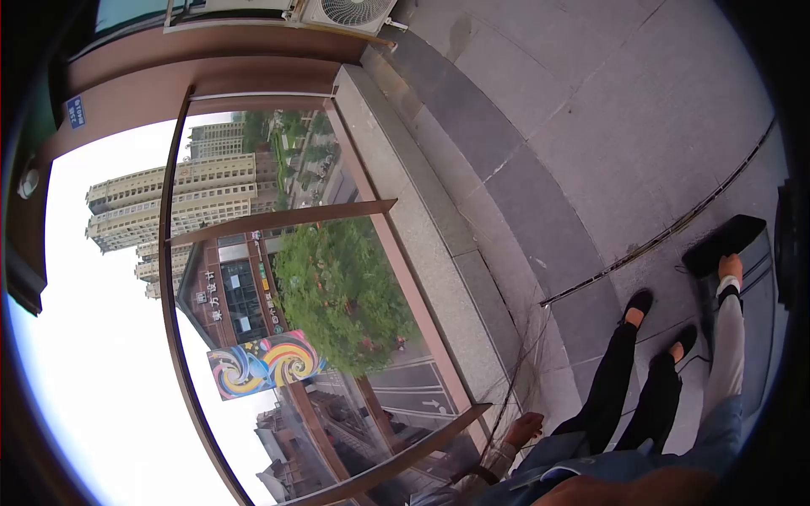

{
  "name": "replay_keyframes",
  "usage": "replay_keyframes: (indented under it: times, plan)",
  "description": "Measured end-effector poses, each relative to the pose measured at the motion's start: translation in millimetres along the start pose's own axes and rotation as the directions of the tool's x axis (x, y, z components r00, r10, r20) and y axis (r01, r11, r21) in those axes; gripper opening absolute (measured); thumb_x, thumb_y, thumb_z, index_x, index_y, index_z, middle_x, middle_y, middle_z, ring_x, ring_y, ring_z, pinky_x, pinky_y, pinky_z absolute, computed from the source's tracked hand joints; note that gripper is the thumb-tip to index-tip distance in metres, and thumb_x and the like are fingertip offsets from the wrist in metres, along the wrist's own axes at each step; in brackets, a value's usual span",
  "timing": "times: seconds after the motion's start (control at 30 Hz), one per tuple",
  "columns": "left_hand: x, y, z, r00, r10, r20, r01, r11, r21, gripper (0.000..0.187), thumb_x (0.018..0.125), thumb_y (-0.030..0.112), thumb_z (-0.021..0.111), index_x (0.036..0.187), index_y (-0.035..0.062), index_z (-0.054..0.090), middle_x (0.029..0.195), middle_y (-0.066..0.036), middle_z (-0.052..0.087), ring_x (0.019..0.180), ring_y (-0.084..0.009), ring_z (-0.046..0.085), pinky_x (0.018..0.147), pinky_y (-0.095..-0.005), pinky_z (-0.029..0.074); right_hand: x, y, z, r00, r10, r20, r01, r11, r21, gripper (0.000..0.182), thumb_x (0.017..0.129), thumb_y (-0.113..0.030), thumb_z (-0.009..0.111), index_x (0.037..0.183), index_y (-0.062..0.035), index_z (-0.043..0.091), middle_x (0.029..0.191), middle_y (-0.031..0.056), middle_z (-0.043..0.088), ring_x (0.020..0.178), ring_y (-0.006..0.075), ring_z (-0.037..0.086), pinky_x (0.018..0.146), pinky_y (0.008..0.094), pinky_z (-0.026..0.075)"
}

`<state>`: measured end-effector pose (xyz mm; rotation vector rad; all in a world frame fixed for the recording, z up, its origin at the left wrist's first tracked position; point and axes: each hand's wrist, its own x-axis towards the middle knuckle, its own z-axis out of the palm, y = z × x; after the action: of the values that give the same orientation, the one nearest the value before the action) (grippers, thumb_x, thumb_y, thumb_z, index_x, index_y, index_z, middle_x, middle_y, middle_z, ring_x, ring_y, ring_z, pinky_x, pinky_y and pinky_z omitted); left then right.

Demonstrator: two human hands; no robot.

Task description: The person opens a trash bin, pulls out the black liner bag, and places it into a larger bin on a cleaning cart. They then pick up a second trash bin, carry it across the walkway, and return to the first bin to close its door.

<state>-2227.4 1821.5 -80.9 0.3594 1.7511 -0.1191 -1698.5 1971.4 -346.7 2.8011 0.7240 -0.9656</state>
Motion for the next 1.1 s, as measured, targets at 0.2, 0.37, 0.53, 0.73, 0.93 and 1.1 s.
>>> replay_keyframes:
  times: [0.2,0.37,0.53,0.73,0.93,1.1]
  plan:
    - [-4.7,41.2,6.8,0.987,0.138,0.082,-0.136,0.990,-0.029,0.028,0.081,0.030,0.048,0.095,0.0058,0.052,0.074,-0.003,0.051,0.062,-0.0098,0.050,0.054,-0.0204,0.041,-27.4,47.3,-39.0,0.996,0.028,-0.082,-0.023,0.998,0.053,0.031,0.073,-0.023,0.048,0.083,0.0059,0.052,0.087,0.0256,0.054,0.085,0.0381,0.051,0.074,0.0412,0.041]
    - [-6.1,74.8,-9.2,0.945,0.287,0.155,-0.285,0.958,-0.039,0.025,0.080,0.028,0.049,0.092,0.0064,0.052,0.072,-0.002,0.051,0.060,-0.0092,0.050,0.053,-0.0202,0.040,-61.7,117.0,-68.8,0.982,0.111,-0.153,-0.095,0.989,0.111,0.032,0.070,-0.024,0.051,0.083,0.0057,0.051,0.086,0.0256,0.053,0.084,0.0389,0.051,0.074,0.0424,0.041]
    - [14.3,96.5,-33.0,0.961,0.215,0.174,-0.209,0.976,-0.056,0.022,0.079,0.024,0.048,0.093,0.0079,0.052,0.072,-0.001,0.051,0.059,-0.0089,0.050,0.051,-0.0207,0.040,-117.5,181.3,-107.7,0.946,0.236,-0.223,-0.177,0.951,0.255,0.028,0.068,-0.018,0.054,0.081,0.0064,0.051,0.086,0.0267,0.053,0.086,0.0380,0.051,0.074,0.0416,0.042]
    - [43.9,122.9,-48.2,0.963,0.180,0.200,-0.220,0.954,0.202,0.019,0.078,0.021,0.046,0.091,0.0092,0.052,0.072,-0.002,0.053,0.059,-0.0104,0.051,0.050,-0.0231,0.042,-181.6,274.8,-115.3,0.866,0.370,-0.337,-0.255,0.905,0.340,0.030,0.073,-0.022,0.054,0.085,0.0054,0.050,0.084,0.0255,0.053,0.083,0.0395,0.050,0.072,0.0418,0.041]
    - [-6.6,168.9,-3.8,0.930,0.341,0.141,-0.368,0.834,0.410,0.022,0.075,0.024,0.048,0.090,0.0092,0.053,0.069,-0.002,0.053,0.057,-0.0109,0.052,0.050,-0.0247,0.043,-229.7,372.5,-98.6,0.810,0.496,-0.314,-0.389,0.854,0.346,0.036,0.076,-0.028,0.050,0.079,0.0077,0.052,0.081,0.0266,0.054,0.080,0.0398,0.052,0.070,0.0428,0.042]
    - [-27.8,171.9,43.6,0.905,0.379,0.194,-0.424,0.755,0.501,0.020,0.074,0.023,0.049,0.088,0.0090,0.054,0.069,-0.001,0.053,0.053,-0.0113,0.052,0.048,-0.0252,0.043,-276.6,446.2,-85.8,0.778,0.554,-0.296,-0.451,0.821,0.350,0.036,0.076,-0.029,0.046,0.079,0.0064,0.055,0.081,0.0269,0.054,0.080,0.0392,0.052,0.070,0.0434,0.042]
